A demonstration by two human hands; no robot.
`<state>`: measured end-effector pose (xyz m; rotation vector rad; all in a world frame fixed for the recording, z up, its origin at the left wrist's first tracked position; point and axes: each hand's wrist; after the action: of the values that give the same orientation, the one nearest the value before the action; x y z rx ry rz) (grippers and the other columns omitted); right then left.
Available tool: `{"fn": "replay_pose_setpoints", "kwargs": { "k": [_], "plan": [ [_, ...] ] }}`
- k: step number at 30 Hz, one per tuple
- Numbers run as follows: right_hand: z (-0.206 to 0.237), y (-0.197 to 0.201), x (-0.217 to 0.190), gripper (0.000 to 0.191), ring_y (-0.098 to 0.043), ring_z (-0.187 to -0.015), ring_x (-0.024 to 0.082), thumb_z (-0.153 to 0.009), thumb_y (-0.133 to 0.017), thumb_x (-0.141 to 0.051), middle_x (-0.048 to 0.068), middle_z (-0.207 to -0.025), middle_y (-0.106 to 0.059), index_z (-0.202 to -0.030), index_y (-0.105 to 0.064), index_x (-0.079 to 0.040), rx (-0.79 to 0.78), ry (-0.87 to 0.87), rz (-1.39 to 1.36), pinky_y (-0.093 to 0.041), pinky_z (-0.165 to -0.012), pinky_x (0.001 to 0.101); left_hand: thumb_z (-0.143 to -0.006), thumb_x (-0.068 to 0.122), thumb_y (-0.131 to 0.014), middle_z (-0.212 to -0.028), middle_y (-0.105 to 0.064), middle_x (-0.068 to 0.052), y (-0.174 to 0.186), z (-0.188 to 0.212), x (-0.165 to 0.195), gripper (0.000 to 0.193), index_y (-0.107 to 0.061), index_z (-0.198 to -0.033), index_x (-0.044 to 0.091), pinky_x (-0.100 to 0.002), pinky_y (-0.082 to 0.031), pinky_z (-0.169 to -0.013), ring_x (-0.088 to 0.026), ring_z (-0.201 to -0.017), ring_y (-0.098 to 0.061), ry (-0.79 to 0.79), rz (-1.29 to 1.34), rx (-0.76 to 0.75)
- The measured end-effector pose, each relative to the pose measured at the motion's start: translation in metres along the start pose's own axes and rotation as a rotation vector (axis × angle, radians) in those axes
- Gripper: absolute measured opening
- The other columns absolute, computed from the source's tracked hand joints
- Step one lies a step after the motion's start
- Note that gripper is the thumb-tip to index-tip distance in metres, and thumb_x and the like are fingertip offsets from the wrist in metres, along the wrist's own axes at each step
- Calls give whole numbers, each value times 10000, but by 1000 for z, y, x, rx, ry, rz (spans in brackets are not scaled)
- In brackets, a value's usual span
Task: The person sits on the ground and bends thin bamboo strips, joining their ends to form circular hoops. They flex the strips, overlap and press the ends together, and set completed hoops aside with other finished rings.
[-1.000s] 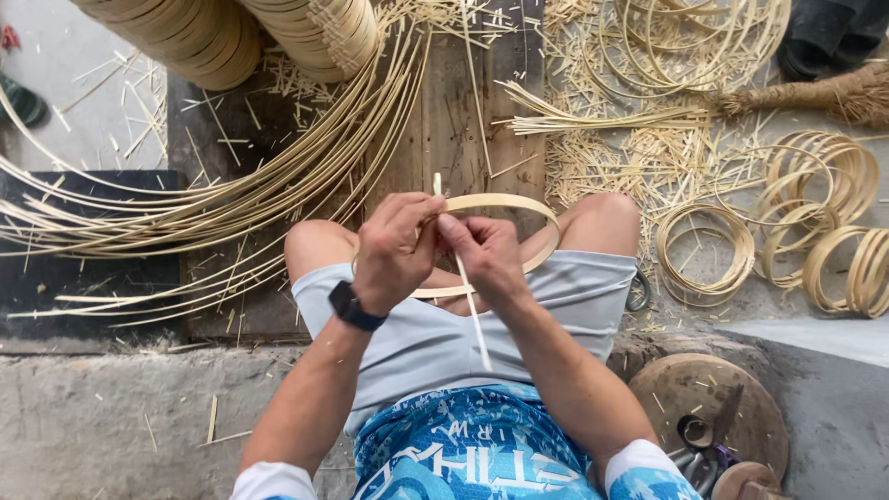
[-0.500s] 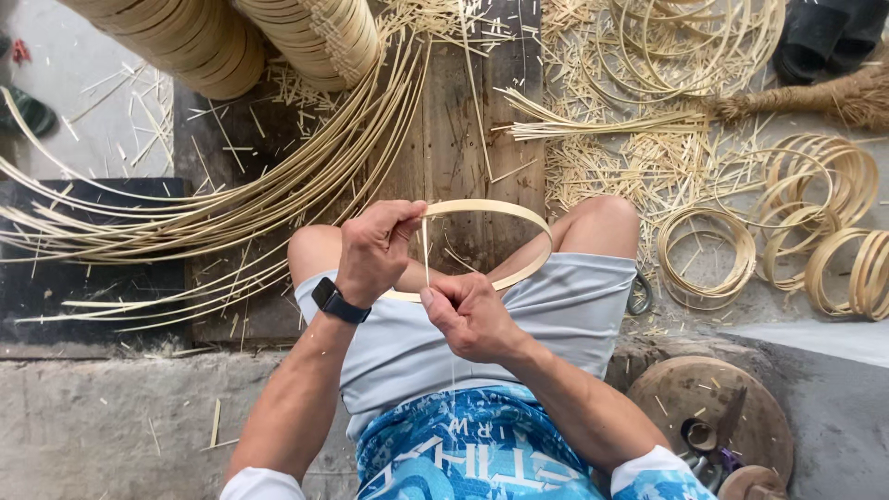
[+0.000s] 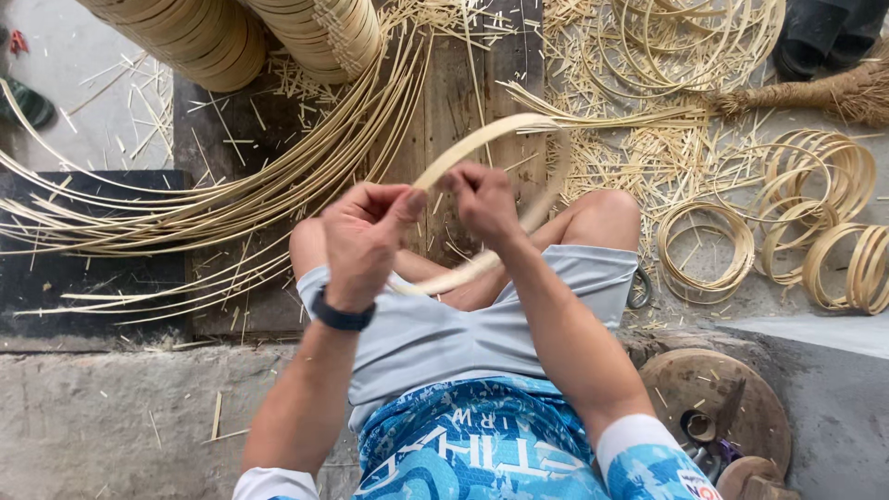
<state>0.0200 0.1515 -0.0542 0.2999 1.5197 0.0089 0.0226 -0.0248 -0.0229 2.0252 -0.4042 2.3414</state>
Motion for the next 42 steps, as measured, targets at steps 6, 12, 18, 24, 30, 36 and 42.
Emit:
{"fn": "replay_pose_setpoints", "kwargs": {
  "k": [6, 12, 18, 24, 30, 36, 42],
  "plan": [
    [-39, -15, 11, 213, -663, -627, 122, -944, -610, -117, 98, -742, -742, -935, -814, -59, 175, -158, 323, -525, -569, 313, -947, 167, -776, -698, -630, -44, -5, 2, -32, 221, -662, -975, -21, -224, -369, -415, -74, -498, -499, 243, 232, 155],
    [-27, -3, 42, 298, -698, -740, 349, -997, -663, -276, 228, -783, -707, -919, -799, -22, 115, -274, 469, -553, -677, 444, -990, 215, -714, -748, -636, -33, 43, -13, -36, 198, -659, -983, 24, -217, -358, -427, -81, -532, -511, 371, 401, 106],
    [19, 18, -22, 455, -701, -1025, 314, -988, -622, -441, 149, -1104, -722, -1199, -725, -51, -342, 347, 513, -529, -874, 433, -988, 220, -659, -746, -615, 4, 57, -32, -45, 245, -716, -1132, 31, -217, -373, -452, -73, -552, -517, 654, 349, -96],
    [0, 26, -68, 534, -609, -809, 237, -921, -629, -557, 91, -853, -606, -898, -674, -26, -257, 953, 1065, -477, -718, 370, -947, 288, -683, -687, -618, 11, 32, -24, -37, 307, -755, -1089, 26, -240, -397, -454, -72, -505, -470, 563, 241, -264],
    [-3, 10, -33, 567, -559, -606, 215, -939, -653, -564, 67, -678, -530, -681, -539, -72, -367, 948, 1135, -431, -549, 373, -871, 849, -343, -560, -443, 35, 26, -32, -29, 801, -540, -639, 108, -257, -215, -406, -78, -445, -356, 727, 139, -440],
    [7, -2, -16, 285, -588, -598, 207, -905, -672, -275, 54, -689, -544, -725, -527, -109, -291, 847, 1147, -454, -526, 377, -809, 928, -252, -508, -354, 46, 25, -25, -35, 844, -372, -517, 146, -284, -185, -380, -84, -413, -308, 496, -24, -357],
    [17, -5, -11, 247, -620, -611, 223, -881, -703, -237, 50, -694, -566, -745, -540, -111, -238, 755, 1090, -478, -529, 395, -819, 920, -230, -515, -369, 47, 23, -21, -32, 854, -376, -507, 138, -280, -194, -382, -80, -422, -306, 518, -40, -291]
  ]
}}
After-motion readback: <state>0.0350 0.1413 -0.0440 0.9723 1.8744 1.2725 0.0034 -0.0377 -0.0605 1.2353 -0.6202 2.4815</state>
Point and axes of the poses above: each hand's wrist, its own z-axis away from the middle knuckle, its own y-axis out of the back of the hand, x = y × z
